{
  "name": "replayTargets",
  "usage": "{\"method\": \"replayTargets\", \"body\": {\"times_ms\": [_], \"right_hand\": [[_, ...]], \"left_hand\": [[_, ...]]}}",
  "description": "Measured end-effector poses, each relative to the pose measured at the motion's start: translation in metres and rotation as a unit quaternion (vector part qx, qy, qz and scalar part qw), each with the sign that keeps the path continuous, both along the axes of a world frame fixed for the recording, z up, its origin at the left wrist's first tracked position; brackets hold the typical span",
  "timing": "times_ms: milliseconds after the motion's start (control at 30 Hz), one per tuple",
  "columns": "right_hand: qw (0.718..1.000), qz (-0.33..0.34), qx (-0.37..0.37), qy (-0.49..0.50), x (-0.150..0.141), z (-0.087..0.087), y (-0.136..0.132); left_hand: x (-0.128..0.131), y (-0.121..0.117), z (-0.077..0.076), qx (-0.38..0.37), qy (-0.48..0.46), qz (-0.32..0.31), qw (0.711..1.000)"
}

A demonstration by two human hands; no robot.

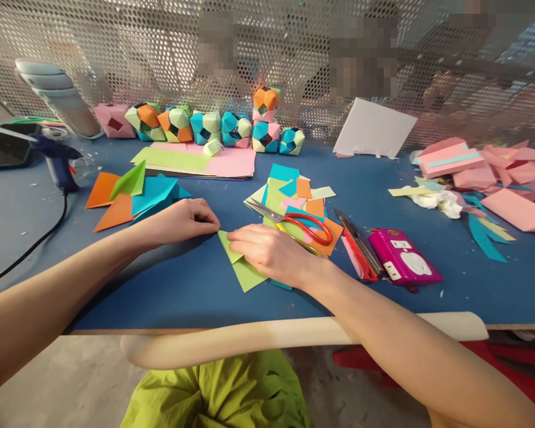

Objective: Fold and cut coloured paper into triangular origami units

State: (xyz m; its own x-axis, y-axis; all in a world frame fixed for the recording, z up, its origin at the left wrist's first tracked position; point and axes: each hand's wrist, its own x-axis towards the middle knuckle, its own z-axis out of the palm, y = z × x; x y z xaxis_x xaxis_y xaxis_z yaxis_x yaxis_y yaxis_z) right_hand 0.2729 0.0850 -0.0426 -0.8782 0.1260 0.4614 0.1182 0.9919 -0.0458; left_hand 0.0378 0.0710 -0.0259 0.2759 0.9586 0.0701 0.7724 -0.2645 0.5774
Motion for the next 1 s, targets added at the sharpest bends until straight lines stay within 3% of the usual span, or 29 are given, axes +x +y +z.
{"method": "replayTargets", "body": {"times_ms": [1000], "right_hand": [[0.999, 0.011, 0.035, -0.018, -0.0011, 0.0002, -0.0011]], "left_hand": [[0.0024, 0.0001, -0.0010, 0.012, 0.019, -0.006, 1.000]]}}
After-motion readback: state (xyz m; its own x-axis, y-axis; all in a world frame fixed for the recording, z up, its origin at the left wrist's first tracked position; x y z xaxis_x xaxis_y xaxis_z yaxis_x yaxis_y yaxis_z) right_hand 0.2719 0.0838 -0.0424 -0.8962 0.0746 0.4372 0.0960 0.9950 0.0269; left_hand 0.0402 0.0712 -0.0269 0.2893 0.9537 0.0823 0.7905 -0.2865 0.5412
